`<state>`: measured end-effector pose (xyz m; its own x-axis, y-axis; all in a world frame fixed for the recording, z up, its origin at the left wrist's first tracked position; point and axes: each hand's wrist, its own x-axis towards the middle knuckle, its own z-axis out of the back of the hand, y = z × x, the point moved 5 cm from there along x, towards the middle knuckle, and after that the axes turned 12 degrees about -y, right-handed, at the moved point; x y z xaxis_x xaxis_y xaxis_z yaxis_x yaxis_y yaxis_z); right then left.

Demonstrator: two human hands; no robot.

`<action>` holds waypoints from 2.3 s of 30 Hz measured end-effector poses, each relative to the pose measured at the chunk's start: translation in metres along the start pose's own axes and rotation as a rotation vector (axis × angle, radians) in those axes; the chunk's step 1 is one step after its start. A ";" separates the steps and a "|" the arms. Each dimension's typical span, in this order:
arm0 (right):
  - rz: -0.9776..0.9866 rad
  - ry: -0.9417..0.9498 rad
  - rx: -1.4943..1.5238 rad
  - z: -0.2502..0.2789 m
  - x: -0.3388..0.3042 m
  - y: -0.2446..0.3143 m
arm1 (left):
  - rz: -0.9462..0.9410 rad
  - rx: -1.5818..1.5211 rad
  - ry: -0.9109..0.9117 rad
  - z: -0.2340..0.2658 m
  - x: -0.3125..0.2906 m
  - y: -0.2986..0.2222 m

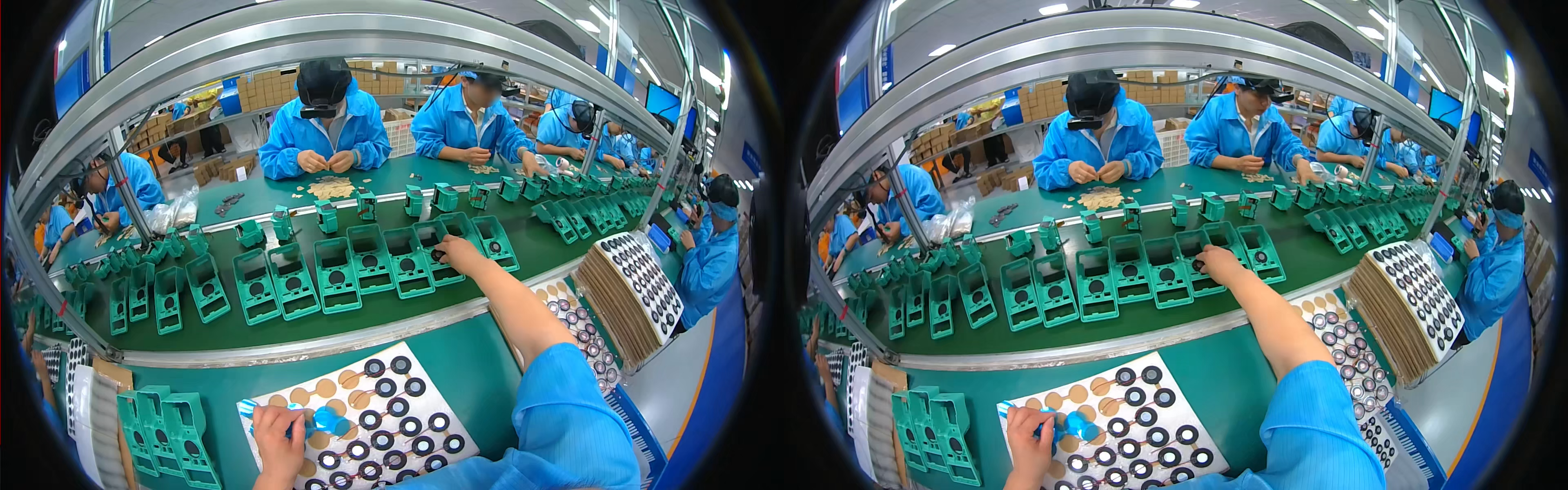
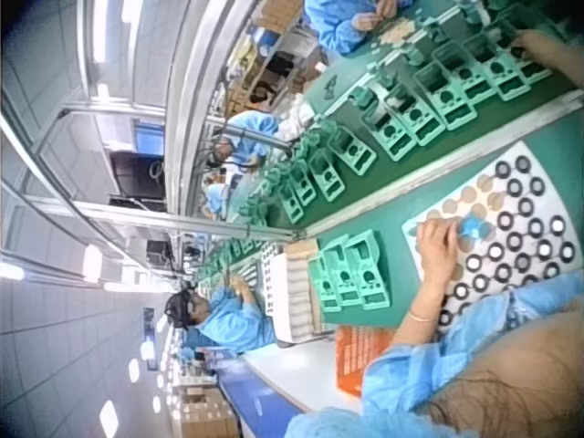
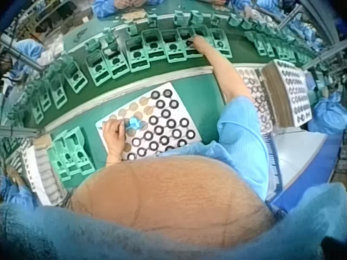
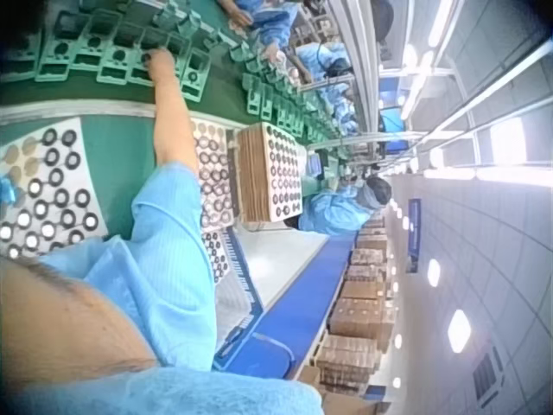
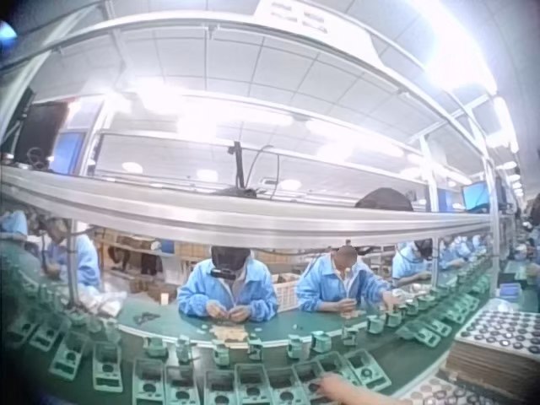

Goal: The person assembles small electronic components into green plastic housings by hand, placing them onto an assembly line conveyor belt.

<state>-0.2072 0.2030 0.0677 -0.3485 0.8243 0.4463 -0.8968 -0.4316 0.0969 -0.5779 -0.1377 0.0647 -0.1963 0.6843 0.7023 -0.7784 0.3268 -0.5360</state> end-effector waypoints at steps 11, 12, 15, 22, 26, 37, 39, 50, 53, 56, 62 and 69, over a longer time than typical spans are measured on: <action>-0.117 0.111 0.109 -0.002 0.028 -0.008 | 0.005 -0.010 -0.001 0.003 0.002 0.005; -0.122 0.108 0.108 0.000 0.027 -0.008 | 0.000 -0.012 0.000 0.003 0.002 0.006; -0.241 0.186 0.245 -0.002 0.024 -0.009 | -0.009 -0.021 -0.023 0.004 0.002 0.011; 0.156 -0.055 -0.213 -0.011 -0.020 0.022 | -0.031 -0.002 -0.014 0.010 0.003 0.014; 0.125 -0.169 -0.381 -0.014 -0.021 0.031 | -0.054 -0.004 -0.023 0.014 0.005 0.012; -0.216 -0.267 0.303 0.115 -0.044 -0.003 | -0.092 0.015 0.002 0.018 0.007 0.007; -0.232 -0.089 0.421 0.146 -0.082 -0.029 | -0.018 -0.017 0.019 0.018 0.010 0.007; -0.413 0.322 -0.140 0.147 -0.221 0.010 | 0.083 -0.011 0.138 0.034 0.034 -0.033; -0.374 0.246 -0.200 0.141 -0.227 0.010 | -0.074 -0.027 0.114 0.033 0.037 -0.059; -0.324 0.172 -0.213 0.133 -0.227 0.006 | -0.181 -0.131 0.139 0.019 0.042 -0.095; -0.431 0.022 0.130 0.154 -0.208 0.072 | 0.405 -0.596 0.698 -0.056 0.039 -0.121; 0.076 -0.291 0.385 0.156 -0.185 0.215 | 0.949 -1.345 0.819 -0.112 0.021 -0.143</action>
<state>-0.2930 -0.0999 0.1451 -0.2691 0.6726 0.6894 -0.6866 -0.6359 0.3525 -0.4040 -0.0968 0.1032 0.3931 0.9015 -0.1810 0.4369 -0.3564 -0.8259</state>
